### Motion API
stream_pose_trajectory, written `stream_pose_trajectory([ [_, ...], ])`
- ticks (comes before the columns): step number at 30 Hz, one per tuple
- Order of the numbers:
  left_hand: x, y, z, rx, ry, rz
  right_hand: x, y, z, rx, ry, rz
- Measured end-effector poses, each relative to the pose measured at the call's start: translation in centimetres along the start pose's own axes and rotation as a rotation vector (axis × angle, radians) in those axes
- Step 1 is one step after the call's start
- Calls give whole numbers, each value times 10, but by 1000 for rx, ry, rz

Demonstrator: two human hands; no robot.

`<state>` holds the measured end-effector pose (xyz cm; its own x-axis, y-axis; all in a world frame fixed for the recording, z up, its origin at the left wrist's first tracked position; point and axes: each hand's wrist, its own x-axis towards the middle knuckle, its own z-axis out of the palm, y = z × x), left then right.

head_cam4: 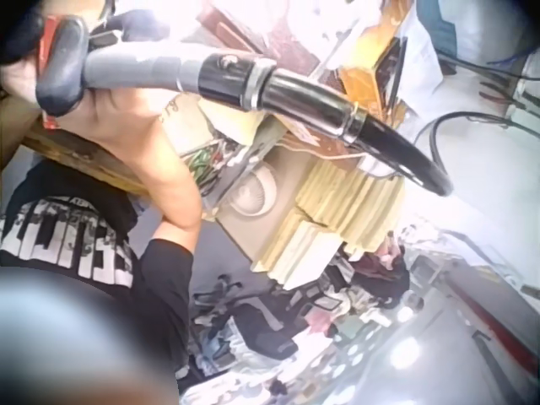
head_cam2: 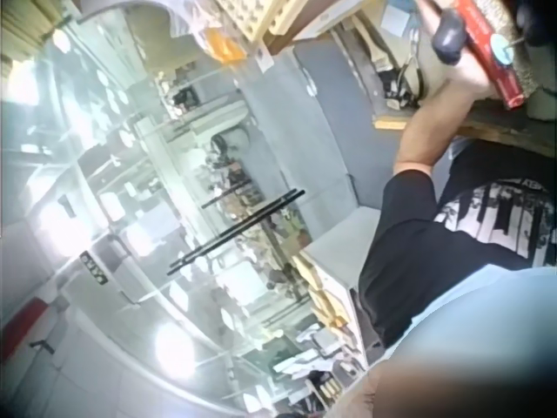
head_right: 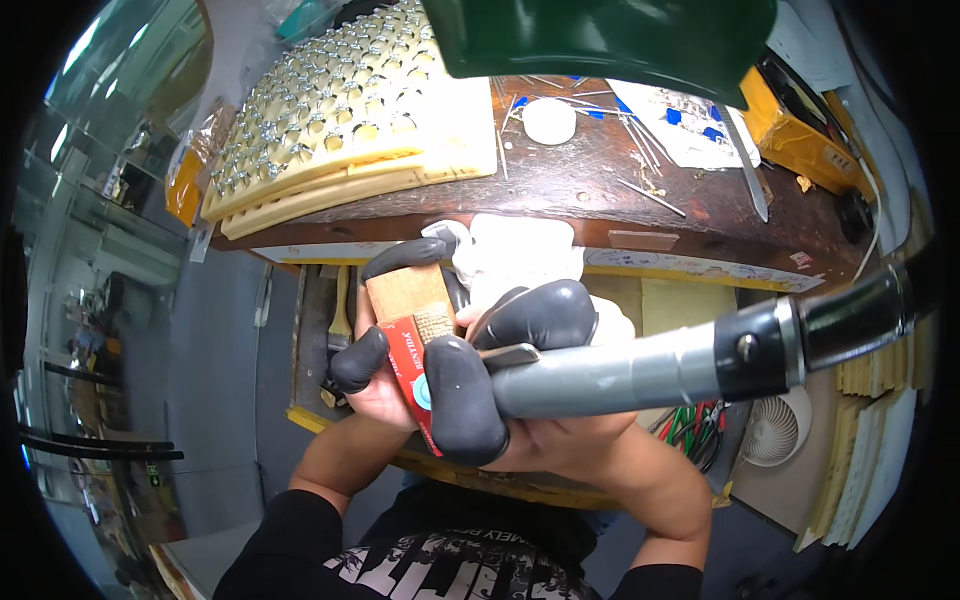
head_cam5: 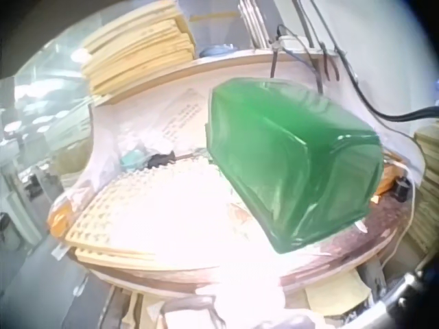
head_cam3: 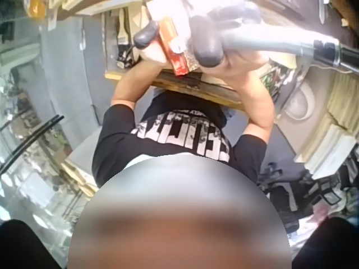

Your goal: Polishing a small blue jewelry component using a hand-held rotary tool at a workshop bench.

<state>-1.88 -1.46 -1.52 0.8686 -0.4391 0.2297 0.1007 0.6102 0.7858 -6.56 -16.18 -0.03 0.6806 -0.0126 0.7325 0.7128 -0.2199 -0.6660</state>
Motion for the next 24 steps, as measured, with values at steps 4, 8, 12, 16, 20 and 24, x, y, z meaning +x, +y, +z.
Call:
stream_pose_trajectory([
  [4, -2, -2, -7, -89, -18, -39, -6, 5, 11, 30, 96, -15],
  [8, -2, -5, -9, -214, -80, 23, -3, 2, 14, 32, 114, 29],
  [12, -3, -4, -13, -240, -94, -32, -1, -3, 15, 30, 141, 74],
  [16, -3, -7, -8, -264, -23, -35, 1, -7, 16, 30, 176, 121],
  [20, -3, -6, -7, -281, 23, -67, 3, -9, 16, 29, 215, 168],
  [24, -4, -5, -3, -323, 59, -97, -3, 1, 10, 34, 139, 111],
])
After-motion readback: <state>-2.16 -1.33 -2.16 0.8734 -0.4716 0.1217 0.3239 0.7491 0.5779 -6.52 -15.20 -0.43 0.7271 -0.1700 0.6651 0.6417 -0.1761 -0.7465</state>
